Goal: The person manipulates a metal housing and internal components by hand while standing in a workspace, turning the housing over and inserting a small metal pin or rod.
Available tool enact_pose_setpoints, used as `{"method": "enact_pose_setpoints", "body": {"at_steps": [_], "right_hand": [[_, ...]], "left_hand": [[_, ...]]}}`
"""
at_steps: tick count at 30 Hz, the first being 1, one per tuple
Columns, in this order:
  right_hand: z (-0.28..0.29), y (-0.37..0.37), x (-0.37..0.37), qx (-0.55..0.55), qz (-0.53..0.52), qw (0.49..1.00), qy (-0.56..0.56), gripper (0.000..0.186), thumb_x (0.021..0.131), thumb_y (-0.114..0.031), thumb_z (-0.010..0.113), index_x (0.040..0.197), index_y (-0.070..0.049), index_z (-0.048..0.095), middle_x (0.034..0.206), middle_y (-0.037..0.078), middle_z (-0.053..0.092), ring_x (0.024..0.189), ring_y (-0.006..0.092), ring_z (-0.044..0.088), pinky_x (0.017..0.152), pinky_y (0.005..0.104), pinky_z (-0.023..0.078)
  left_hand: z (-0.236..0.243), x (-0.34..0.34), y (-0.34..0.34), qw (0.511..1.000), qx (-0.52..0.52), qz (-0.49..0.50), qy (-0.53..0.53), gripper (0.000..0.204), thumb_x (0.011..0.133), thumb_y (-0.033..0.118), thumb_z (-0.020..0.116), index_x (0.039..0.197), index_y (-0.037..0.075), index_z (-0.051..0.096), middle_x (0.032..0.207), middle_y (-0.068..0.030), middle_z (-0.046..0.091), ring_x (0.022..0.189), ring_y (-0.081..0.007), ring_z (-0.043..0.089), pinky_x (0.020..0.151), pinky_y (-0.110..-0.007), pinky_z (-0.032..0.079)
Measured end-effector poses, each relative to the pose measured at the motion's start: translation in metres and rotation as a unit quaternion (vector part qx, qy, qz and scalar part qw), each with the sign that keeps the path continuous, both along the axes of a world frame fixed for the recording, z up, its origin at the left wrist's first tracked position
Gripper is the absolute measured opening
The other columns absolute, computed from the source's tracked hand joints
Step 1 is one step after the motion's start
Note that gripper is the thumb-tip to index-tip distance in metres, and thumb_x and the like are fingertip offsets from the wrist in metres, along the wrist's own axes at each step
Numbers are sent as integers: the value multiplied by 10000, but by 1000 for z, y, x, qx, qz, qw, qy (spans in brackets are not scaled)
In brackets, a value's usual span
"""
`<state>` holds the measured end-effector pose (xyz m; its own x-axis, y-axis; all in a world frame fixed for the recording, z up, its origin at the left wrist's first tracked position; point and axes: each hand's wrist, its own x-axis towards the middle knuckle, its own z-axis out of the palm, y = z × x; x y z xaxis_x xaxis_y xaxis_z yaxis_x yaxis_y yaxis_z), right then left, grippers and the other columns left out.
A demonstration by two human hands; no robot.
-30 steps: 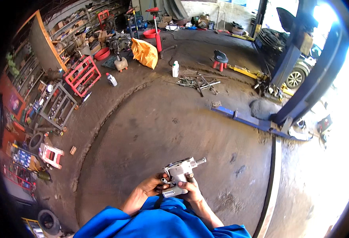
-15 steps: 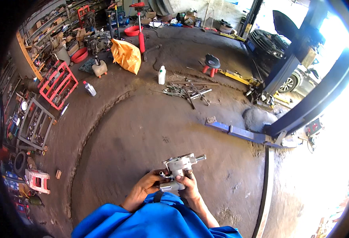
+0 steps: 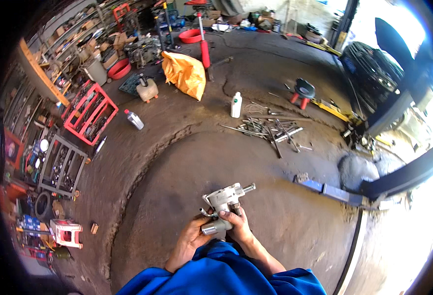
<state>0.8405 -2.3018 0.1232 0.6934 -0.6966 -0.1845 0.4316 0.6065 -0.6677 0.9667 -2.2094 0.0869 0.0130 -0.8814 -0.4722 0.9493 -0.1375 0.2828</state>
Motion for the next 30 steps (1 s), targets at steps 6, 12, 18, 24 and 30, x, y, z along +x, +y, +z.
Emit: {"method": "enact_pose_setpoints", "body": {"at_steps": [6,12,18,24,30], "right_hand": [[5,-149,108,8,80,997,-19,411,814,-176,649,1169,13,563,1005,128,657,918,238,640,811,359,537],[38,-300,185,-15,131,990,-41,420,821,-161,666,1182,21,552,1023,148,659,921,250,655,806,393,570],[46,-420,229,-7,72,996,-44,461,813,-189,678,1207,5,536,1014,151,655,902,246,653,800,381,566],[26,-534,274,-17,-21,1000,-15,567,784,-229,686,1262,-4,479,1010,185,629,972,273,620,782,441,573],[15,-643,324,-61,-119,990,46,665,735,-243,707,1313,-23,460,1066,191,624,974,283,619,830,409,538]], "left_hand": [[27,90,-128,995,18,62,-72,273,968,195,540,1175,20,573,1071,-124,643,921,-209,643,773,-336,517],[59,170,-243,973,30,116,-196,346,961,223,567,1233,9,573,1129,-98,655,985,-194,634,828,-352,506],[42,244,-349,969,15,102,-223,234,941,189,588,1088,14,638,1010,-104,682,915,-195,642,787,-334,508],[23,320,-481,969,33,31,-243,224,951,194,595,1079,18,646,952,-94,687,871,-167,651,738,-285,508],[25,419,-656,953,-48,-76,-290,201,963,184,565,1050,22,649,958,-77,671,860,-141,624,724,-266,472]]}}
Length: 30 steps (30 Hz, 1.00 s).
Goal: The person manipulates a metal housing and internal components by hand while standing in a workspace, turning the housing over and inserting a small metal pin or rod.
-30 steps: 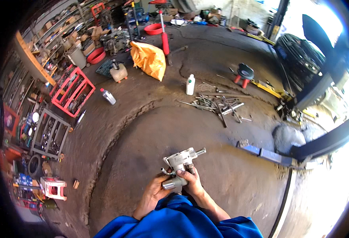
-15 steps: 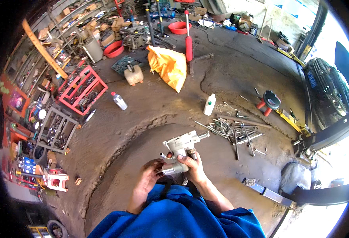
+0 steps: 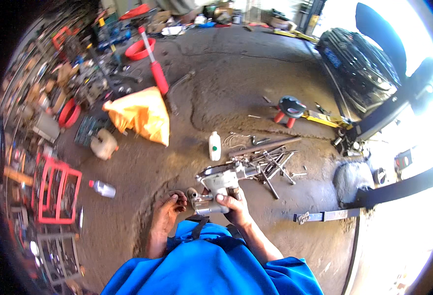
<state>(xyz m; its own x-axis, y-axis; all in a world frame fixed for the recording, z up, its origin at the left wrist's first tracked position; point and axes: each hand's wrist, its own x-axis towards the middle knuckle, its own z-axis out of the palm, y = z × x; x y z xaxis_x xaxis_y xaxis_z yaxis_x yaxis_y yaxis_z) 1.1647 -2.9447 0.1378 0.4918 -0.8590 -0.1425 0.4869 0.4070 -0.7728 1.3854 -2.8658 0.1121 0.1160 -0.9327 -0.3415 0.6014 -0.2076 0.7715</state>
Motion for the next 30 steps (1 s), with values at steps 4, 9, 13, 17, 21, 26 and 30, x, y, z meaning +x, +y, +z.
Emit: {"method": "enact_pose_setpoints", "body": {"at_steps": [4,9,13,17,21,26,30], "right_hand": [[21,-61,42,-37,-89,995,-37,614,713,-272,786,1214,11,573,1091,140,656,1031,245,625,915,367,488],[27,-121,78,-31,-122,992,-29,795,648,-212,869,1310,3,486,1168,127,623,1068,240,604,924,364,484],[26,-183,118,-42,-94,994,-39,809,658,-230,870,1323,4,475,1187,132,617,1089,259,602,947,398,484],[33,-269,158,-38,-45,996,-65,778,663,-210,853,1308,26,487,1150,167,631,1032,305,635,921,426,504],[31,-371,198,-30,-1,997,-77,791,636,-163,834,1308,49,473,1139,191,631,1030,330,639,914,437,512],[1,-533,247,-51,21,996,-75,780,643,-194,812,1301,57,475,1140,175,635,1056,292,626,940,403,499],[-9,-665,285,78,28,983,-161,628,786,-186,704,1323,19,449,1091,142,639,975,233,631,895,363,498]], "left_hand": [[39,62,-118,991,-68,-84,-74,200,965,175,555,1044,6,627,950,-77,660,849,-147,620,746,-271,478],[98,106,-223,969,-164,-111,-148,197,970,151,547,1045,-15,624,953,-77,656,843,-130,594,751,-270,472],[107,133,-279,957,-233,-77,-156,214,965,154,550,1043,-35,613,969,-110,641,845,-155,606,757,-291,488],[111,161,-350,944,-269,-95,-164,207,980,132,556,1103,-26,607,1060,-92,602,946,-138,592,809,-261,475],[105,192,-443,943,-273,-99,-163,239,990,127,544,1161,-35,586,1120,-82,571,991,-133,582,857,-242,471],[47,232,-604,961,-228,-61,-147,212,988,121,545,1130,-23,610,1007,-58,622,886,-107,568,768,-237,467],[-5,273,-721,963,-150,1,-222,200,985,145,530,1074,-1,634,927,-49,634,802,-108,565,714,-237,461]]}}
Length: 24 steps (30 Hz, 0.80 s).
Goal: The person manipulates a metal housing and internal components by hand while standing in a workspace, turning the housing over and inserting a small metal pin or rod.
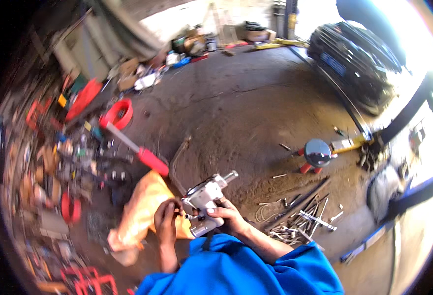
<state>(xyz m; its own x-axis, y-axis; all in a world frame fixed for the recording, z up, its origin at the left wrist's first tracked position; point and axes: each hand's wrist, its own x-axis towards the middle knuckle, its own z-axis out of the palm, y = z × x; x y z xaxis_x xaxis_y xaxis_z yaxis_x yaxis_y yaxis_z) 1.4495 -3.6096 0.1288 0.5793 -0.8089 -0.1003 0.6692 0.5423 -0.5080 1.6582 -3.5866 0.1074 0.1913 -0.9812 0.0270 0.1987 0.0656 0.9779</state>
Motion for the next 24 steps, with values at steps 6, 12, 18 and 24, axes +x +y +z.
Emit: {"method": "enact_pose_setpoints", "body": {"at_steps": [6,12,18,24], "right_hand": [[-40,-109,-29,78,-138,986,59,597,805,-165,693,1315,45,464,1144,148,622,1035,232,616,925,344,482],[-40,-239,-87,139,-316,931,122,585,752,-170,738,1256,8,498,1057,124,619,960,250,627,889,402,516],[-20,-395,-148,28,-373,908,189,461,775,-123,758,1200,-36,601,1064,55,655,970,147,598,878,299,475],[6,-497,-215,-40,-406,898,165,478,749,-128,785,1184,-22,619,1093,66,665,1015,170,594,910,318,450]], "left_hand": [[-65,32,-129,970,216,-2,109,183,963,212,547,1037,69,635,895,-41,642,781,-148,600,669,-299,489],[-85,-35,-325,952,252,-148,92,188,945,164,570,1033,13,639,859,-63,646,735,-145,606,634,-268,488],[-16,-148,-559,943,75,-324,10,191,967,173,556,1047,23,643,916,-64,657,787,-133,608,692,-268,492],[87,-280,-703,868,-98,-485,24,294,937,171,624,1184,12,612,1023,-75,656,966,-130,608,833,-248,476]]}}
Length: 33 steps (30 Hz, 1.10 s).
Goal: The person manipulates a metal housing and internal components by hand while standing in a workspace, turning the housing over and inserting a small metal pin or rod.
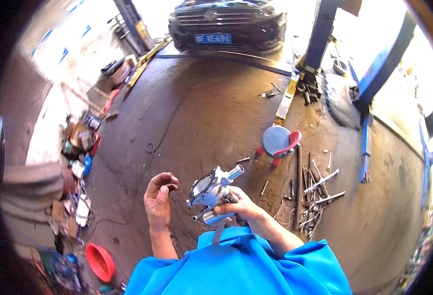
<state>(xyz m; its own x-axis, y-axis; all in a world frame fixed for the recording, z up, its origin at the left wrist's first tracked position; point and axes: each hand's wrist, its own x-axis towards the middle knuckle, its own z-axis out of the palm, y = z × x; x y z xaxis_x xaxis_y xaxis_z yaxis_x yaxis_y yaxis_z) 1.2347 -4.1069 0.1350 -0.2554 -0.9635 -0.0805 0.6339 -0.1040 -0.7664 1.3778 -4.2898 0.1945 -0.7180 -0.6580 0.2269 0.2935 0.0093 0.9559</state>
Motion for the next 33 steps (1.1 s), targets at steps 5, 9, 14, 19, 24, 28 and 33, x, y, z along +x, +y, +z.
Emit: {"method": "enact_pose_setpoints", "body": {"at_steps": [5,9,14,19,24,28,33], "right_hand": [[-31,-56,-71,-30,-48,998,-23,554,689,-145,822,1191,-19,625,1105,73,662,1040,183,587,939,326,430],[-26,-117,-140,-42,-81,988,-126,714,619,-149,845,1261,0,571,1157,115,649,1124,234,579,1000,353,413],[-40,-212,-259,-166,-50,970,-169,842,533,-116,847,1301,19,528,1184,149,644,1126,272,592,1015,382,420],[14,-268,-367,26,-21,984,-177,996,446,-115,827,1352,45,443,1266,157,579,1194,292,546,1059,385,389],[3,-318,-436,-28,-114,988,-101,781,584,-131,825,1289,17,524,1202,155,625,1103,268,604,995,383,436],[-12,-372,-492,-35,-139,985,-92,724,654,-136,815,1297,18,518,1177,144,642,1090,249,614,992,363,445],[-44,-426,-585,-19,-183,979,-90,600,700,-156,772,1232,35,570,1136,138,661,1063,240,621,973,353,459]], "left_hand": [[9,-105,-53,989,-87,-119,-17,543,827,375,758,1195,8,601,1192,-140,593,1144,-256,553,948,-381,445],[13,-186,-106,975,-182,-122,-43,597,790,469,759,1155,17,622,1177,-160,603,1157,-303,554,980,-406,434],[35,-292,-190,974,-197,-103,-54,609,844,532,675,1146,5,621,1130,-151,636,1144,-290,567,975,-406,438],[42,-388,-261,977,-173,-117,-37,666,869,601,593,1143,-6,630,1148,-158,632,1135,-275,570,966,-393,445],[9,-483,-313,982,37,-183,-22,747,873,603,589,1310,2,512,1222,-142,593,1137,-229,559,960,-367,452],[-44,-542,-373,929,226,-292,-21,935,804,657,641,1409,-4,374,1332,-155,504,1259,-251,475,1065,-387,358],[-64,-648,-431,892,246,-375,-60,1116,698,597,781,1475,-16,264,1444,-146,391,1345,-259,383,1111,-407,299]]}}
